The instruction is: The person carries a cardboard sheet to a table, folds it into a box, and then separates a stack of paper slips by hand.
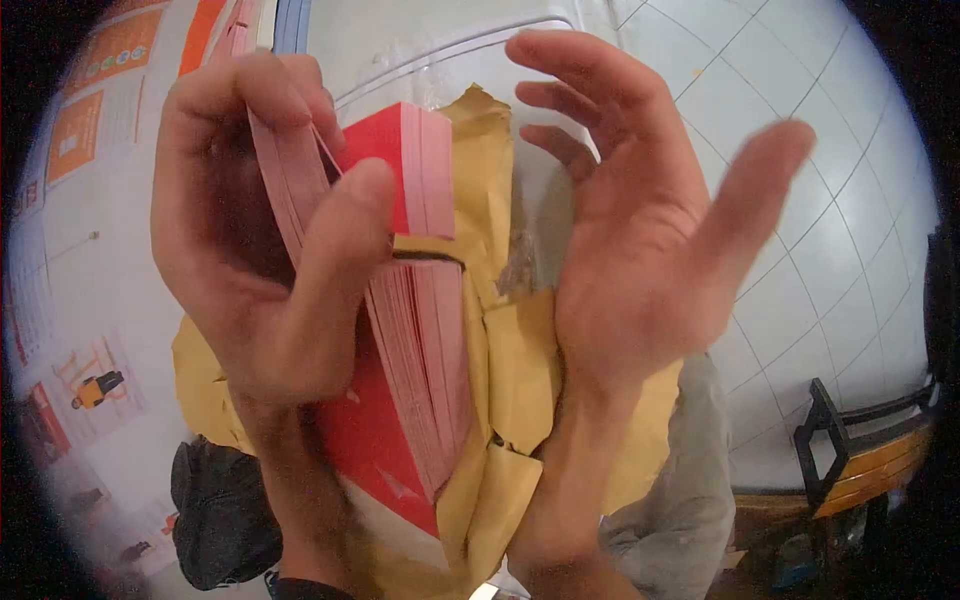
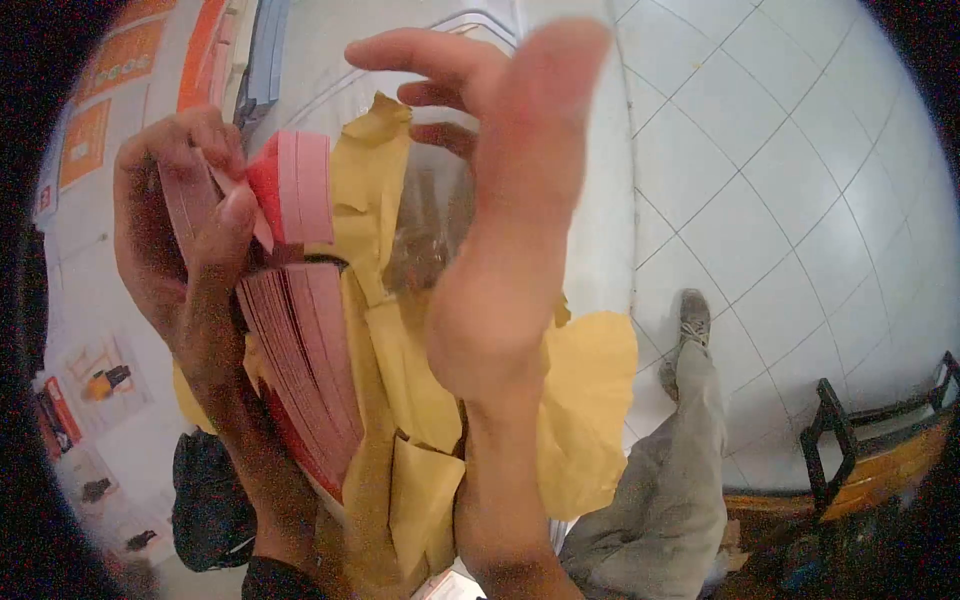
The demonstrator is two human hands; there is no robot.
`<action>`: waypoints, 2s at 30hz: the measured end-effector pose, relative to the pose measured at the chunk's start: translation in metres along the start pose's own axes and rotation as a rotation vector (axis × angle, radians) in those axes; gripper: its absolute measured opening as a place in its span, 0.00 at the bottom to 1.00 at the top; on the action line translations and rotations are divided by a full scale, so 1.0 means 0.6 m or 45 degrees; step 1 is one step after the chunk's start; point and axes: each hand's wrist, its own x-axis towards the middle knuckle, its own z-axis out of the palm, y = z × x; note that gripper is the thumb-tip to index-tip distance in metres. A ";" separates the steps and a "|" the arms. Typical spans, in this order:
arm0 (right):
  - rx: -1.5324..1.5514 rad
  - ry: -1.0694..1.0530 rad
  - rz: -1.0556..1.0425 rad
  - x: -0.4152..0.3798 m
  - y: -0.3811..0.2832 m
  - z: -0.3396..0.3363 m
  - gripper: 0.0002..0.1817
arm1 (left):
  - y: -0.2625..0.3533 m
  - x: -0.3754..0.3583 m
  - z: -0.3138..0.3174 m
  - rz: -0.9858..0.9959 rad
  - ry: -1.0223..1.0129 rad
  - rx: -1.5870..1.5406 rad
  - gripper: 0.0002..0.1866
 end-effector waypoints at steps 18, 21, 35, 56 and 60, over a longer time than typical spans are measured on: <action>0.072 0.058 0.102 0.005 0.026 -0.031 0.65 | 0.005 0.003 0.010 -0.186 0.085 0.032 0.25; -0.005 0.029 0.082 0.008 0.027 -0.031 0.65 | 0.009 0.004 0.009 -0.207 0.076 0.060 0.25; -0.110 -0.003 0.009 -0.001 0.032 -0.022 0.62 | 0.006 0.009 -0.013 -0.184 -0.118 0.183 0.25; -0.074 0.009 0.017 -0.004 0.029 -0.019 0.62 | 0.007 0.006 -0.009 -0.216 -0.025 0.167 0.22; -0.084 0.006 0.009 -0.005 0.029 -0.021 0.62 | 0.005 0.008 -0.013 -0.152 -0.082 0.215 0.22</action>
